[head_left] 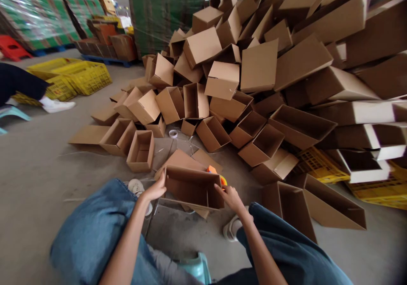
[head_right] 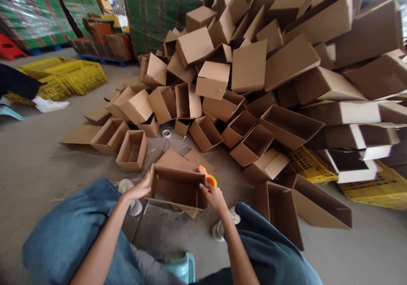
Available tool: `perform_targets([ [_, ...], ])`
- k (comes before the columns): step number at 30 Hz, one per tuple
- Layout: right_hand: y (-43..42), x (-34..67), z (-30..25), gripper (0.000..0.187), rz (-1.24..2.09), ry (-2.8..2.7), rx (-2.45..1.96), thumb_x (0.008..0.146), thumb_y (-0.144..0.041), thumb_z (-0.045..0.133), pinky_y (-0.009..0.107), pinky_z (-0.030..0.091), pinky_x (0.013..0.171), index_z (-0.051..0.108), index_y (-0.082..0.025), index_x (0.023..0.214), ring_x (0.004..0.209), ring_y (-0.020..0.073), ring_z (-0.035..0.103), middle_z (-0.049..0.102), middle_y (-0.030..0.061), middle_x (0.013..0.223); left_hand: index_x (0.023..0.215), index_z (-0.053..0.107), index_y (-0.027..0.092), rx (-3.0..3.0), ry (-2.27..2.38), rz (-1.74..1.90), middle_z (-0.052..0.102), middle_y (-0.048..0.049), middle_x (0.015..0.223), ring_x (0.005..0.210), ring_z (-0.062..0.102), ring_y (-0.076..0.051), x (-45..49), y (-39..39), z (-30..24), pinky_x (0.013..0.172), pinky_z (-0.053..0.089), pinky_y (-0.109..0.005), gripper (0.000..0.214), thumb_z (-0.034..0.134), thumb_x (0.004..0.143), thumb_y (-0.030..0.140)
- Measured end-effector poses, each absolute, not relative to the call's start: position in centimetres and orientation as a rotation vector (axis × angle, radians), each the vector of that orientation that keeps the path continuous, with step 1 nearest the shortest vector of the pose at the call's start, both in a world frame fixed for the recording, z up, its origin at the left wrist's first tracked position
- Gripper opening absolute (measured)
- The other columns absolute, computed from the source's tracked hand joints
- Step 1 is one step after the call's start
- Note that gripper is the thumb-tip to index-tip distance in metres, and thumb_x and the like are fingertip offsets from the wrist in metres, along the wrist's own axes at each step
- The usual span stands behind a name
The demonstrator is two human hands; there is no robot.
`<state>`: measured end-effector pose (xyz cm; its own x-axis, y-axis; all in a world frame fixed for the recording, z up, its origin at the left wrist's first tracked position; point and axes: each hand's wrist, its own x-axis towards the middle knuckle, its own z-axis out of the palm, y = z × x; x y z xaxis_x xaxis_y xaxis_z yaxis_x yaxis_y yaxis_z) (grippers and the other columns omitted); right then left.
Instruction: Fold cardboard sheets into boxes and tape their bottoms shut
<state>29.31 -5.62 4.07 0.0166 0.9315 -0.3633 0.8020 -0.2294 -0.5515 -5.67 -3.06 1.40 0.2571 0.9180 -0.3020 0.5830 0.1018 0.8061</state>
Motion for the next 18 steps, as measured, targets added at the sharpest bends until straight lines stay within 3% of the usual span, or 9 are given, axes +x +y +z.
perform_targets([
  [4,-5.5,30.5,4.0,0.071,1.558,-1.515,-1.745,0.080,-0.074,0.037,0.037,0.049,0.084,0.070,-0.015,0.103,0.091,0.0275,0.066,0.072,0.0099,0.088,0.153,0.006,0.011,1.650,1.397,0.362,0.003,-0.0091,0.160,0.146,0.001,-0.023,-5.9,-3.1,2.1,0.119,0.009,-0.042,0.100,0.042,0.060,0.010],
  [7,-5.6,31.9,3.3,0.077,1.873,-1.223,-1.567,0.076,-0.075,0.043,0.039,0.045,0.096,0.062,-0.015,0.121,0.100,0.0258,0.065,0.072,0.0099,0.100,0.153,0.006,0.011,1.692,1.368,0.363,0.007,-0.0105,0.160,0.146,0.003,-0.022,-5.8,-3.1,2.3,0.119,0.010,-0.043,0.100,0.041,0.059,0.008],
  [11,-5.8,33.2,2.2,0.079,1.880,-1.160,-1.629,0.072,-0.069,0.058,0.043,0.043,0.099,0.051,-0.022,0.135,0.112,0.0266,0.060,0.068,0.0090,0.115,0.153,0.006,0.011,1.726,1.378,0.354,0.010,-0.0120,0.159,0.146,0.004,-0.023,-5.5,-3.1,2.0,0.119,0.011,-0.046,0.100,0.040,0.059,0.007],
  [14,-5.8,33.4,1.7,0.086,1.912,-1.126,-1.698,0.072,-0.069,0.059,0.050,0.042,0.098,0.038,-0.028,0.144,0.122,0.0289,0.054,0.064,0.0091,0.124,0.152,0.002,0.005,1.709,1.376,0.292,0.002,-0.0160,0.159,0.146,0.001,-0.023,-5.2,-3.1,1.5,0.119,0.010,-0.045,0.099,0.040,0.061,0.009],
  [18,-5.4,32.9,0.6,0.094,2.022,-1.019,-1.698,0.066,-0.071,0.064,0.051,0.046,0.091,0.036,-0.026,0.144,0.123,0.0321,0.052,0.050,0.0146,0.140,0.150,0.003,-0.001,1.654,1.454,0.204,-0.005,-0.0229,0.156,0.145,-0.004,-0.028,-3.9,-3.3,1.0,0.118,0.008,-0.046,0.098,0.048,0.065,0.014],
])
